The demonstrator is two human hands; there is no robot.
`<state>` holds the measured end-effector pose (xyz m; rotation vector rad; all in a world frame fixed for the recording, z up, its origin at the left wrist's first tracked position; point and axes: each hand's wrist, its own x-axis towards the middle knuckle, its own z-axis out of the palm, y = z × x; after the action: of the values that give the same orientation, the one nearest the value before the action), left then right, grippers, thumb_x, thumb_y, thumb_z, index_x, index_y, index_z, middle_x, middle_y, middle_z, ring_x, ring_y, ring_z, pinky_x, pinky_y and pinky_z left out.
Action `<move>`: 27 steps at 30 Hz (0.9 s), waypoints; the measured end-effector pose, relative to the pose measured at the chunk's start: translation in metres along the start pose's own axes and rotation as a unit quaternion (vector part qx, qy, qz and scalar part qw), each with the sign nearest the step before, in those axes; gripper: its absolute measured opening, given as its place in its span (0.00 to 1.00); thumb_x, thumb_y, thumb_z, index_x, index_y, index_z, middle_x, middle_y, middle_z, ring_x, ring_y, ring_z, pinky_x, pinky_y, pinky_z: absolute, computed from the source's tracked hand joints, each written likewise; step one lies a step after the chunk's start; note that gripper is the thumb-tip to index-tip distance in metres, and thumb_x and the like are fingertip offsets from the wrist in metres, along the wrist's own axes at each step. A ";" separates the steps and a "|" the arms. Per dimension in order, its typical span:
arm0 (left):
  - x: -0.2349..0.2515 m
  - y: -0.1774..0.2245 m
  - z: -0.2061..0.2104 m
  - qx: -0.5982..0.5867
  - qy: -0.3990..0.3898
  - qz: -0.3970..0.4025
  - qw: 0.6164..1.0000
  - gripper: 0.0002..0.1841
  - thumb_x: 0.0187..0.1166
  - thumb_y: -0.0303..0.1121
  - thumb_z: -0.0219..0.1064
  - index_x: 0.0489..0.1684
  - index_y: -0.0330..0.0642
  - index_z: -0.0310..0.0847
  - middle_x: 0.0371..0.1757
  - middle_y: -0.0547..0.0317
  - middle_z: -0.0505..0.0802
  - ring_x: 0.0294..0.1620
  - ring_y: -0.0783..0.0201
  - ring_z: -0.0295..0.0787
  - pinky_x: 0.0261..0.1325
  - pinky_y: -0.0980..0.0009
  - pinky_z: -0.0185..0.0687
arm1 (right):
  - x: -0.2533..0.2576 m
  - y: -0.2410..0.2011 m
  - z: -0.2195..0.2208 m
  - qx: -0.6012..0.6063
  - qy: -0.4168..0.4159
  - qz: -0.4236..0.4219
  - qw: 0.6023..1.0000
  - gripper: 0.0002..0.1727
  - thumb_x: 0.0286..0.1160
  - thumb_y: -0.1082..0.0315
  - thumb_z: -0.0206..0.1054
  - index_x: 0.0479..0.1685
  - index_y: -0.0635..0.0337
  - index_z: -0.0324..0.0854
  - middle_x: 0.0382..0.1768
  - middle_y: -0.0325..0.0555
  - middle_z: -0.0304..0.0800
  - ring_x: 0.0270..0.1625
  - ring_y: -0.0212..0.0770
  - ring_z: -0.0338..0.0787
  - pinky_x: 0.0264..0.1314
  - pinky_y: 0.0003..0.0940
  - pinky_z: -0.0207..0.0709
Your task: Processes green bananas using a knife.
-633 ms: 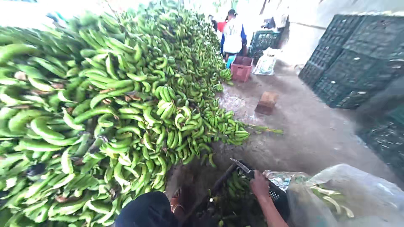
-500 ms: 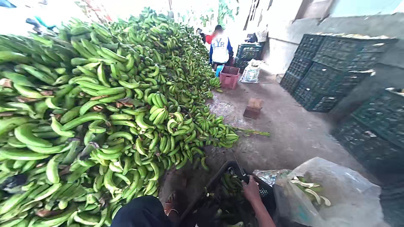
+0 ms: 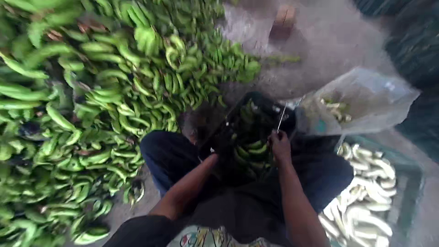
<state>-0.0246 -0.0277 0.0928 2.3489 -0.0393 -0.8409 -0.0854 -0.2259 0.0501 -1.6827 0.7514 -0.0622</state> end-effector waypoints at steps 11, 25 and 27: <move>0.078 -0.087 0.016 -0.487 0.155 0.248 0.823 0.28 0.85 0.30 0.61 0.85 0.36 0.64 0.70 0.47 0.86 0.58 0.61 0.89 0.59 0.61 0.89 | -0.064 0.045 0.037 0.000 -0.164 -0.050 0.985 0.23 0.96 0.54 0.45 0.66 0.62 0.77 0.29 0.39 0.81 0.26 0.34 0.81 0.30 0.33 0.82; 0.085 -0.082 0.009 -0.612 0.170 0.151 0.758 0.28 0.96 0.48 0.33 0.61 0.38 0.79 0.34 0.56 0.88 0.27 0.63 0.86 0.29 0.65 0.88 | -0.083 0.050 0.080 -0.205 -0.219 -0.145 0.943 0.24 0.96 0.52 0.44 0.50 0.61 0.82 0.26 0.44 0.81 0.31 0.39 0.83 0.39 0.43 0.78; 0.087 -0.083 0.008 -0.618 0.168 0.146 0.754 0.29 0.96 0.48 0.33 0.60 0.39 0.79 0.33 0.56 0.87 0.26 0.63 0.85 0.28 0.65 0.88 | -0.083 0.051 0.083 -0.219 -0.215 -0.151 0.940 0.24 0.96 0.53 0.44 0.50 0.62 0.80 0.26 0.45 0.81 0.31 0.40 0.84 0.38 0.44 0.78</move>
<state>0.0250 0.0140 -0.0088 1.1157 0.2314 -0.1133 -0.1373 -0.1154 0.0110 -2.1286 0.1733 0.2714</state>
